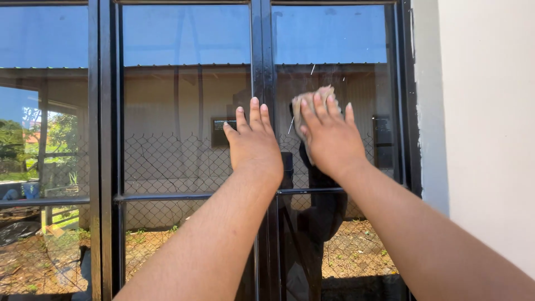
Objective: Cleaning a glass window and its black metal frame using a spray bottle and a cloth.
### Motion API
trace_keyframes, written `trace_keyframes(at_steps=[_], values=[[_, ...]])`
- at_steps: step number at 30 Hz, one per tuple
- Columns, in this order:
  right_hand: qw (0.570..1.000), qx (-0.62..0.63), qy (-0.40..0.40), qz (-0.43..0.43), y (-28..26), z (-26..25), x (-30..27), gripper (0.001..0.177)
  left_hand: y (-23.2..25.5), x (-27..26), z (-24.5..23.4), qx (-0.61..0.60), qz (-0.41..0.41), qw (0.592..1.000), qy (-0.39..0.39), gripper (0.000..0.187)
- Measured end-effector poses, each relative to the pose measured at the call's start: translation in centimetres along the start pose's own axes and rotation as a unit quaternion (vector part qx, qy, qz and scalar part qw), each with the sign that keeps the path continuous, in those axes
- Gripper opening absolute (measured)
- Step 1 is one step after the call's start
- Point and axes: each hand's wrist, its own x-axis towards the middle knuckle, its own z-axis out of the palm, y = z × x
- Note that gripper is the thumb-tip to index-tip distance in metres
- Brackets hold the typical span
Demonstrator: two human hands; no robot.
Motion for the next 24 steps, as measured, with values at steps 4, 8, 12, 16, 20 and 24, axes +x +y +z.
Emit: trace_keyframes(at_steps=[4, 8, 12, 16, 20, 24], values=[[0.998, 0.042, -0.011, 0.048, 0.0, 0.9, 1.8, 0.057, 0.4, -0.2, -0.3, -0.010, -0.003, 1.000, -0.018, 0.111], [0.996, 0.067, 0.050, 0.044, -0.2, 2.2, 0.6, 0.057, 0.8, -0.1, -0.1, -0.020, -0.016, 0.999, -0.020, 0.111], [0.992, 0.087, 0.090, 0.006, 0.3, 2.8, -2.1, 0.058, 0.5, 0.1, -0.3, -0.026, -0.012, 0.999, -0.021, 0.109], [0.992, 0.085, 0.092, 0.002, 0.8, 3.1, -5.5, 0.061, 0.2, 0.3, -0.1, -0.040, -0.005, 0.999, -0.023, 0.111], [0.996, 0.075, 0.039, 0.034, 1.8, 3.1, -8.6, 0.060, -0.4, -0.2, 0.5, -0.066, -0.011, 0.998, 0.005, 0.117], [0.992, 0.093, 0.004, 0.090, 3.4, 3.0, -10.3, 0.063, -1.3, -1.5, 0.9, -0.105, 0.003, 0.994, 0.012, 0.133]])
